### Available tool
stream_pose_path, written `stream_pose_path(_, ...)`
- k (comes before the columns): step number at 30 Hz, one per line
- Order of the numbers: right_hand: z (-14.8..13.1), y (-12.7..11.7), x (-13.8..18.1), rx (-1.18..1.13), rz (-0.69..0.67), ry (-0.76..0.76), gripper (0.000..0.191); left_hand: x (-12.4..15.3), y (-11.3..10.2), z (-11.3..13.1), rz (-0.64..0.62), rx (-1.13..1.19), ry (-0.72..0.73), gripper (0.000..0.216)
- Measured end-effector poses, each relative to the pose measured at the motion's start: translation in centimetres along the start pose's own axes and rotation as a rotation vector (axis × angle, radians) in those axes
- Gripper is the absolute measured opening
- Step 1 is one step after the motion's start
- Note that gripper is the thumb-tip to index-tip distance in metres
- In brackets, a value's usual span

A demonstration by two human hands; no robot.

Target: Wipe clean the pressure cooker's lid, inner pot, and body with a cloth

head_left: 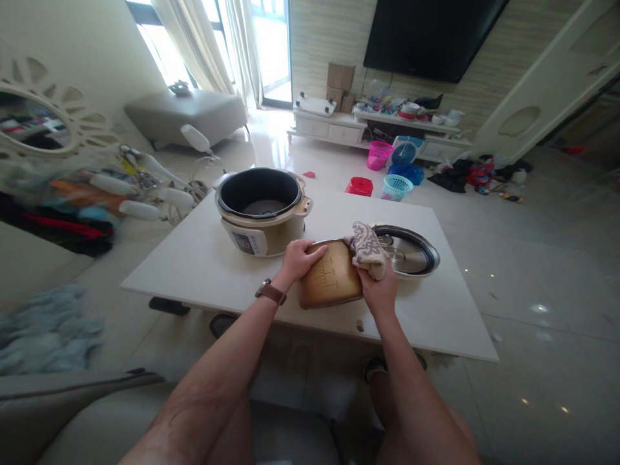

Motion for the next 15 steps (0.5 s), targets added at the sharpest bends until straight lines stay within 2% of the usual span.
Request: stream_pose_path(15,-0.18,-0.05,0.21,0.017,0.027,-0.023,0.055,0.10,-0.11,-0.06,0.023,0.015,-0.007,0.057)
Point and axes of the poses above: each hand's wrist, its own x-axis away from the middle knuckle, its own y-axis out of the palm, z = x × y, the point moved 9 cm from there along -x, towards the middle knuckle, and after that the axes turned 13 degrees about z, right-handed, at the moved point
